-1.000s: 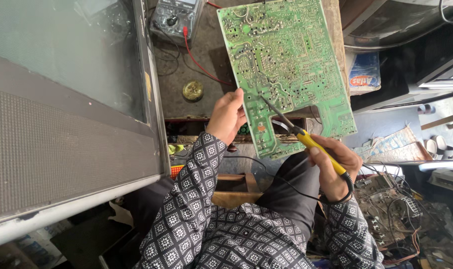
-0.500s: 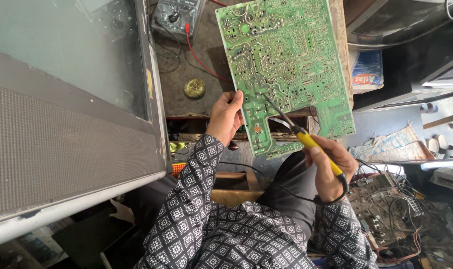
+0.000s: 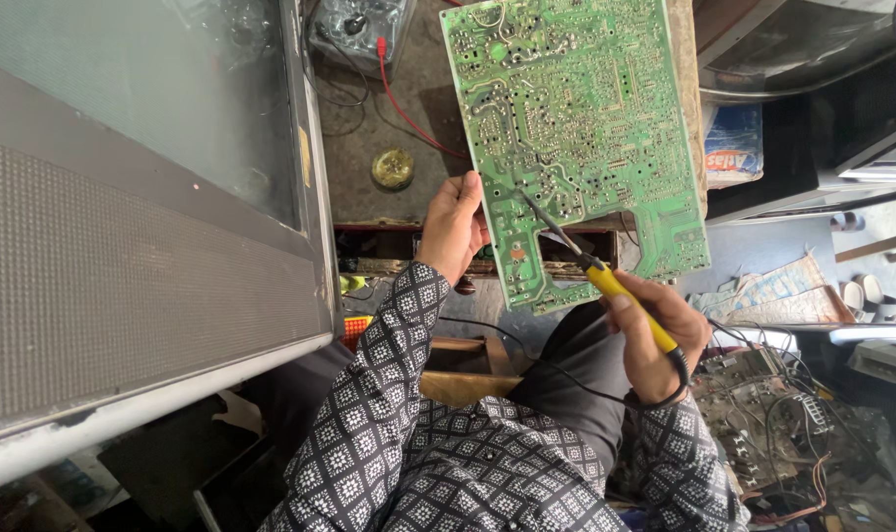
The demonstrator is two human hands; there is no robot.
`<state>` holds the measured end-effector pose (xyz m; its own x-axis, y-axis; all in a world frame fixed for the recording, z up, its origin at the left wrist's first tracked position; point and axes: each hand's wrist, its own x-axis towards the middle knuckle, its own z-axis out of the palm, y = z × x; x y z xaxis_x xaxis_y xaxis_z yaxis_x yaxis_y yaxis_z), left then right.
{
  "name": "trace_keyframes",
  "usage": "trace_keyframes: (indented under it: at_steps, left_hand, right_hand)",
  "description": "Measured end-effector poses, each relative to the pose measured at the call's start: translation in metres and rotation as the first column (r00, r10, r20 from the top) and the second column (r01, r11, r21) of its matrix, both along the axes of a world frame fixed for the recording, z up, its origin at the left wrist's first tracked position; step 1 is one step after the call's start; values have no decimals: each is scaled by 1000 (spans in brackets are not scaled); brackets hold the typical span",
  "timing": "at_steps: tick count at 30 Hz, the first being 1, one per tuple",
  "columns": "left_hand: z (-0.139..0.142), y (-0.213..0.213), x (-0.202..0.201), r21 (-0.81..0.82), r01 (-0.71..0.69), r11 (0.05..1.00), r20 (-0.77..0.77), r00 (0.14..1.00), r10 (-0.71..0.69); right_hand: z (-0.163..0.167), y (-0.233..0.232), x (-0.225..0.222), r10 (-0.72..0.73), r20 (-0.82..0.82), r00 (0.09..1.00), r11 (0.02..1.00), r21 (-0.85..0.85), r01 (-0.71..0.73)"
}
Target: The person holds a green circuit board and uses a soldering iron to apply heat to various solder joints. The person repeatedly moves the iron across different points on the board while holding it steady with the other hand.
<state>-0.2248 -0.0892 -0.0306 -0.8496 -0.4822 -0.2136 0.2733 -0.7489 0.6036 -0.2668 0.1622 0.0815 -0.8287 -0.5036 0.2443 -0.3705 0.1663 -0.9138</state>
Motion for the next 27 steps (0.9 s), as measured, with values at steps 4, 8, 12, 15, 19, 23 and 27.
trace_keyframes:
  at_steps: [4,8,12,15,19,23,27]
  left_hand:
    - [0,-1,1,-26,-2,1000,25,1000,3]
    - [-1,-1,1,-69,-6,998,38,999,8]
    - [-1,-1,0,-53,5,999,63,998,-1]
    - [0,-2,0,-52,7,999,67,998,-3]
    - [0,-1,0,-36,6,999,42,999,-5]
    - [-1,-1,-1,-14,4,1000,34,999,-4]
    - [-2,-1,0,-57,0,998,38,999,2]
  right_hand:
    - [4,1,4,51,-282,958,985,173,-1]
    - [-8,2,5,-16,-56,998,998,53,19]
    - [-30,7,-5,-10,173,985,993,-115,30]
    - [-47,12,-11,50,302,952,971,-236,24]
    - [-58,13,-18,113,467,877,931,-359,71]
    - [-48,10,-12,49,303,952,970,-240,27]
    - [-21,9,3,48,-174,984,997,67,-37]
